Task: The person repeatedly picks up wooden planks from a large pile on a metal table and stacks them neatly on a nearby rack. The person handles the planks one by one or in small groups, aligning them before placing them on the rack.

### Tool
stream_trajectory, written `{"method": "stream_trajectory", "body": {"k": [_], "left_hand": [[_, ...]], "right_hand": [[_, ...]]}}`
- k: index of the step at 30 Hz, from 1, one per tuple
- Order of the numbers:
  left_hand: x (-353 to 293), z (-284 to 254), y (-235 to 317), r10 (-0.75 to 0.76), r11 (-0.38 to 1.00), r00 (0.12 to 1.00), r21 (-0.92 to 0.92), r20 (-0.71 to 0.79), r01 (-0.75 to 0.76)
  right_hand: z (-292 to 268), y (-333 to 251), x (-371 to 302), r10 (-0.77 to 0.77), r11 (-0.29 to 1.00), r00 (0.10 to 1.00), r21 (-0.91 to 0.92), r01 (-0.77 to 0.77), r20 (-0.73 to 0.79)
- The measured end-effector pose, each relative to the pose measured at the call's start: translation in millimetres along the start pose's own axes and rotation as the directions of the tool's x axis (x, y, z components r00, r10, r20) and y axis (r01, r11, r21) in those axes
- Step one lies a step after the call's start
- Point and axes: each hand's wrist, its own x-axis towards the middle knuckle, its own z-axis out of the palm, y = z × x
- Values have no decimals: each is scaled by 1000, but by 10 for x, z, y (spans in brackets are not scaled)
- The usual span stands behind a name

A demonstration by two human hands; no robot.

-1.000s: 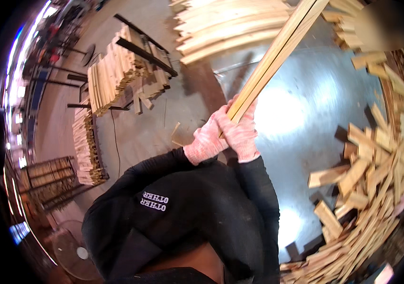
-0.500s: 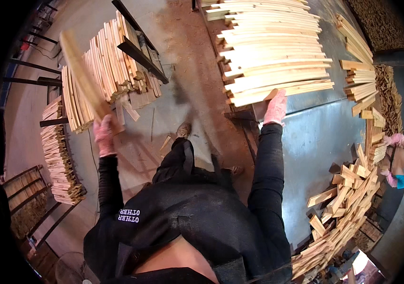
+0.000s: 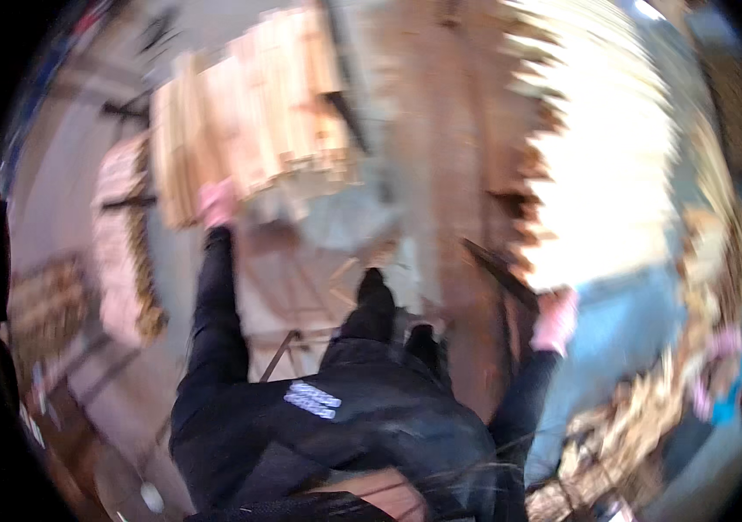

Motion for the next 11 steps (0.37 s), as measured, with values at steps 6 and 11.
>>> {"method": "stream_trajectory", "body": {"k": [6,11], "left_hand": [[451,-498,933,-509,574,800,-569,316,589],[702,-573,827,-530,609,805,-540,268,581]], "right_hand": [[88,99,23,360,800,920,558,-219,-155],[25,423,226,398,752,917,571,-328,3]]}}
